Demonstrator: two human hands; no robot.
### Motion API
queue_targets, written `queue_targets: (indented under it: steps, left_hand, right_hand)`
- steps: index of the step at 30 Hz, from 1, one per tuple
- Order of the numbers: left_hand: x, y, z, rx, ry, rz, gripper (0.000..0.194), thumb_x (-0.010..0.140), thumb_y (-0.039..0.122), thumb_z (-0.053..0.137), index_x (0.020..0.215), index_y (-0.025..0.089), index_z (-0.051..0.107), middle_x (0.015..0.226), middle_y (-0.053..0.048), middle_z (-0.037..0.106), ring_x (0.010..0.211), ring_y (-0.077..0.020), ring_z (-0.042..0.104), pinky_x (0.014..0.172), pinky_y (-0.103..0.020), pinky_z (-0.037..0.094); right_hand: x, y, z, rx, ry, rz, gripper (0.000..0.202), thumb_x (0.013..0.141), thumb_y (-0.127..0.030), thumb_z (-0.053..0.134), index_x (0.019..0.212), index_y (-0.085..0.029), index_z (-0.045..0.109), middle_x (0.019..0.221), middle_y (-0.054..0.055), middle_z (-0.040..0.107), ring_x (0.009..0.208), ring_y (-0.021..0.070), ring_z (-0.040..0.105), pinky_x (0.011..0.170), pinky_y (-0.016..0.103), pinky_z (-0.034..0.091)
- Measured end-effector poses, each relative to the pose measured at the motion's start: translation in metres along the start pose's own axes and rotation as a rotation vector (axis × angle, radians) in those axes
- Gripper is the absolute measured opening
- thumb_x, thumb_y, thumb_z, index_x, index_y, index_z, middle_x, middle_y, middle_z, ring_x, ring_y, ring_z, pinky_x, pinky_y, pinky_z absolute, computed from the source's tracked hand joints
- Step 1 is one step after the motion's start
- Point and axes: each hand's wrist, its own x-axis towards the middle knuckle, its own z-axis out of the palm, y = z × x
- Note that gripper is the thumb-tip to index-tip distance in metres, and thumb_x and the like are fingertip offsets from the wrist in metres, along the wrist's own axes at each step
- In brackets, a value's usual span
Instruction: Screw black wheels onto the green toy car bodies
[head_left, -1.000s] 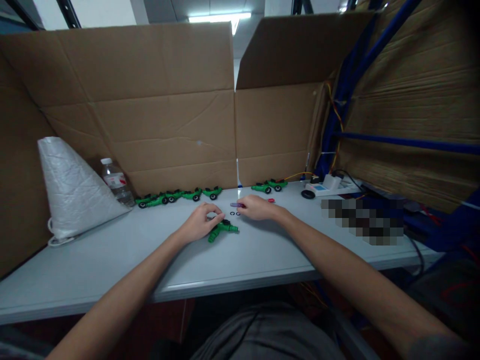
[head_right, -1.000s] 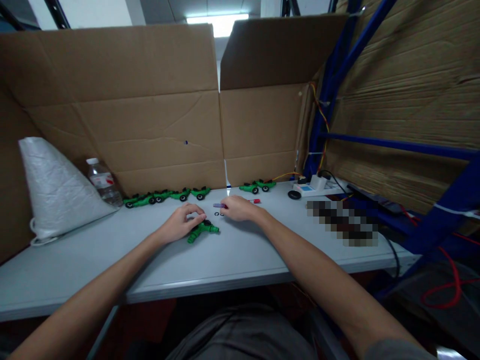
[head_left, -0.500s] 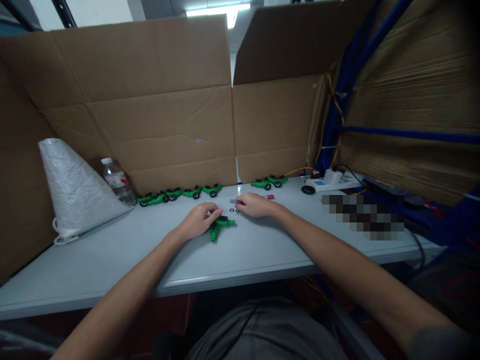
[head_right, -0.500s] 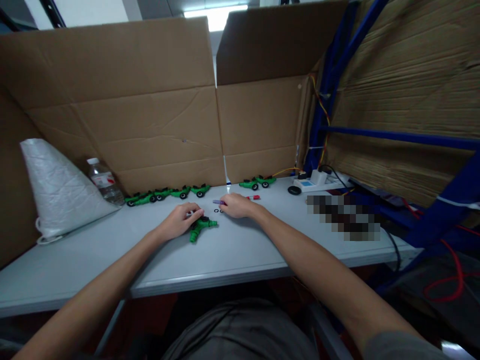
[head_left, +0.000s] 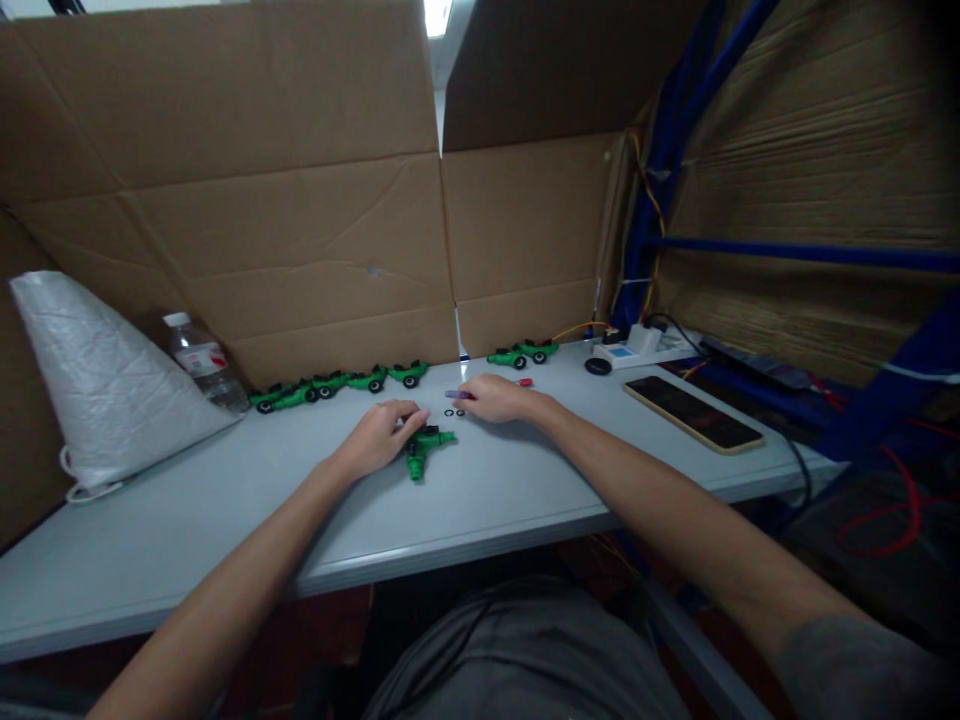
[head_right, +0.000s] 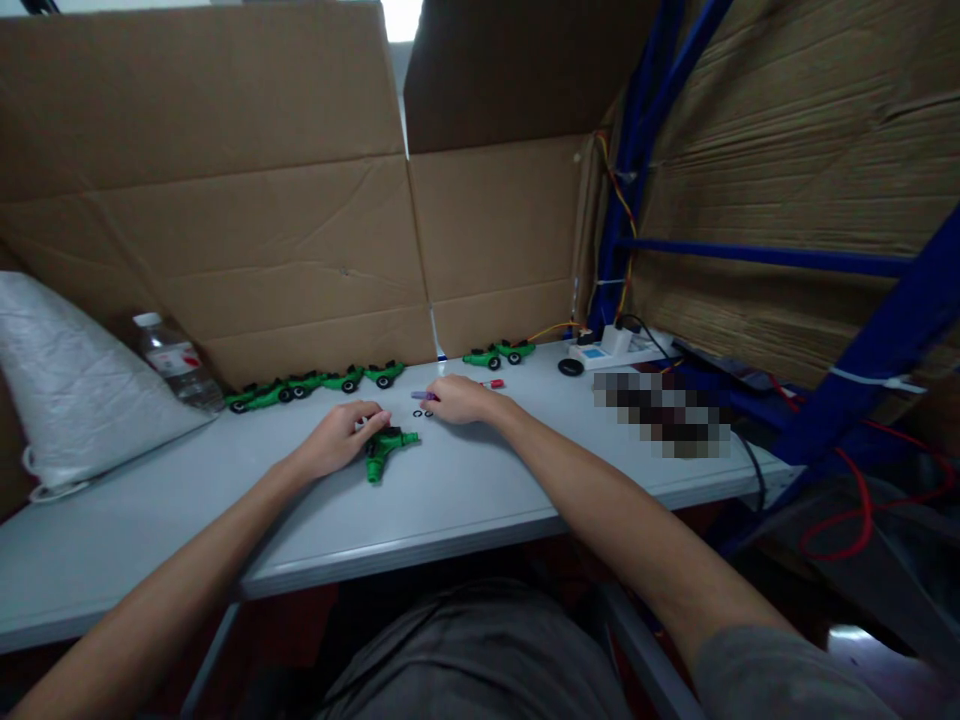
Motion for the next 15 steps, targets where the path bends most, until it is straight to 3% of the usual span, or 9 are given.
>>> queue_targets:
  steps: [2,6,11,15]
  left_hand:
    - [-0.0005,-0.0001,0.0005,-0.013,-0.011,-0.018,0.048,0.106,0.055,0.042,0.089,0.018,0.069,0.079,-0.003,0.068,0.071,-0.0183,0.058,0.068,-0.029,0.041]
    - [-0.0006,0.0002,0.0000,-0.050,0.010,-0.069,0.042,0.106,0.054,0.045,0.117,0.020,0.066,0.076,0.000,0.067,0.065,-0.0166,0.057,0.066,-0.028,0.039]
    - [-0.0015,0.0032,-0.0017,-0.097,0.028,-0.107,0.043,0.105,0.055,0.046,0.127,0.021,0.060,0.072,0.002,0.065,0.060,-0.0153,0.055,0.063,-0.026,0.039]
    - [-0.0034,0.0028,0.0015,-0.175,0.017,-0.142,0.043,0.103,0.056,0.048,0.125,0.021,0.060,0.077,-0.001,0.069,0.061,-0.0154,0.059,0.063,-0.026,0.042]
  right_hand:
    - [0.0003,-0.0010,-0.0039,0.026,0.095,0.001,0.038,0.104,-0.045,0.051,0.090,-0.019,0.074,0.086,0.011,0.076,0.071,0.0203,0.059,0.064,0.031,0.033]
    - [0.0007,-0.0033,-0.0083,0.032,0.242,0.044,0.043,0.107,-0.054,0.046,0.100,-0.018,0.070,0.091,0.011,0.075,0.077,0.0219,0.063,0.066,0.030,0.035]
    - [-0.0025,-0.0042,-0.0036,-0.086,0.101,0.179,0.045,0.112,-0.044,0.031,0.125,-0.014,0.062,0.112,0.019,0.075,0.099,0.0286,0.070,0.079,0.033,0.043]
    - [-0.0079,-0.0067,-0.0037,-0.175,-0.002,0.218,0.045,0.109,-0.043,0.039,0.134,-0.011,0.058,0.126,0.025,0.071,0.111,0.0336,0.069,0.089,0.038,0.047]
